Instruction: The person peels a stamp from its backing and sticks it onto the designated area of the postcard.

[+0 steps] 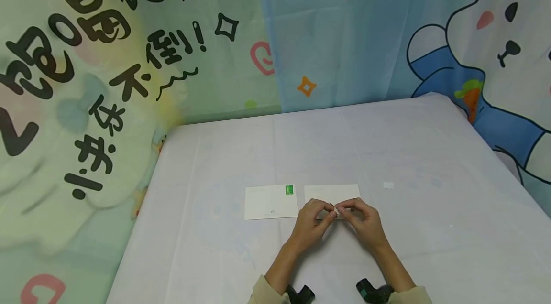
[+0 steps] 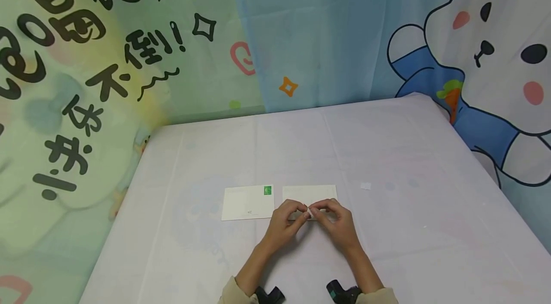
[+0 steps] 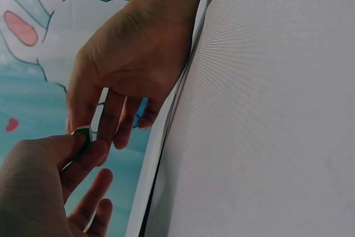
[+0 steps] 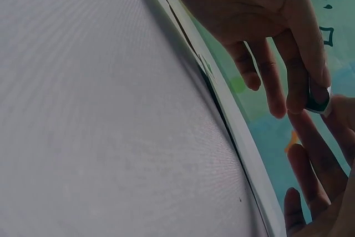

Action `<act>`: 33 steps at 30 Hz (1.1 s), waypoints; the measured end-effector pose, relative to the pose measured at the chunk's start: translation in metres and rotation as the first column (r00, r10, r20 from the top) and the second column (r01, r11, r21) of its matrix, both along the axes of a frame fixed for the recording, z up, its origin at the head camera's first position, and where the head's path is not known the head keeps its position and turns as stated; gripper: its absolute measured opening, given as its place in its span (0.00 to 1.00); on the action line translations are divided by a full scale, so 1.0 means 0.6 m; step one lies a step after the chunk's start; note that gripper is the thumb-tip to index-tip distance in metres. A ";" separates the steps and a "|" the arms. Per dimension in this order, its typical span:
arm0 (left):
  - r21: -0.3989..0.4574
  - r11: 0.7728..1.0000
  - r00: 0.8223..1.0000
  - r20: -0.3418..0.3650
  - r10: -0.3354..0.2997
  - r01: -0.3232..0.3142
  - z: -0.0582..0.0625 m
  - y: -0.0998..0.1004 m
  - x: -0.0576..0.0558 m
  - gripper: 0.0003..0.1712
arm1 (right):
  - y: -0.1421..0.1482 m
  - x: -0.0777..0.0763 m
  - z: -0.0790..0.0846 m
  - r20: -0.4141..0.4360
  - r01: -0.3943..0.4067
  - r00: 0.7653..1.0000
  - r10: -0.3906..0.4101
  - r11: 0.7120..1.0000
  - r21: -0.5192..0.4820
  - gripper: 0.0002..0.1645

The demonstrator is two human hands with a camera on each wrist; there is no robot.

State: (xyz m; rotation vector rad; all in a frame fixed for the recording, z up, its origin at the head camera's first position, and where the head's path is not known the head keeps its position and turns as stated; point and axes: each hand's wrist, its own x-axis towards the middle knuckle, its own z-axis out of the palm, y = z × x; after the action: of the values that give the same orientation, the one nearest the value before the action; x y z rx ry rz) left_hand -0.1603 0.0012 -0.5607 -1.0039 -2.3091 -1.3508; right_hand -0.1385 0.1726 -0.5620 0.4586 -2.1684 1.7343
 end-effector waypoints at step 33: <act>-0.025 1.000 1.000 0.024 0.011 -0.010 -0.001 0.000 0.002 0.09 | 0.000 -0.001 0.002 0.056 0.175 0.983 -0.175 0.984 -0.010 0.02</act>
State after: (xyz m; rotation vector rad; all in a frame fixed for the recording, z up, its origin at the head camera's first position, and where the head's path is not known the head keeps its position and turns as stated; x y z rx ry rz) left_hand -0.1593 0.0015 -0.5614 -0.9867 -2.3515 -1.3406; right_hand -0.1391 0.1728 -0.5610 0.2114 -2.1598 1.6840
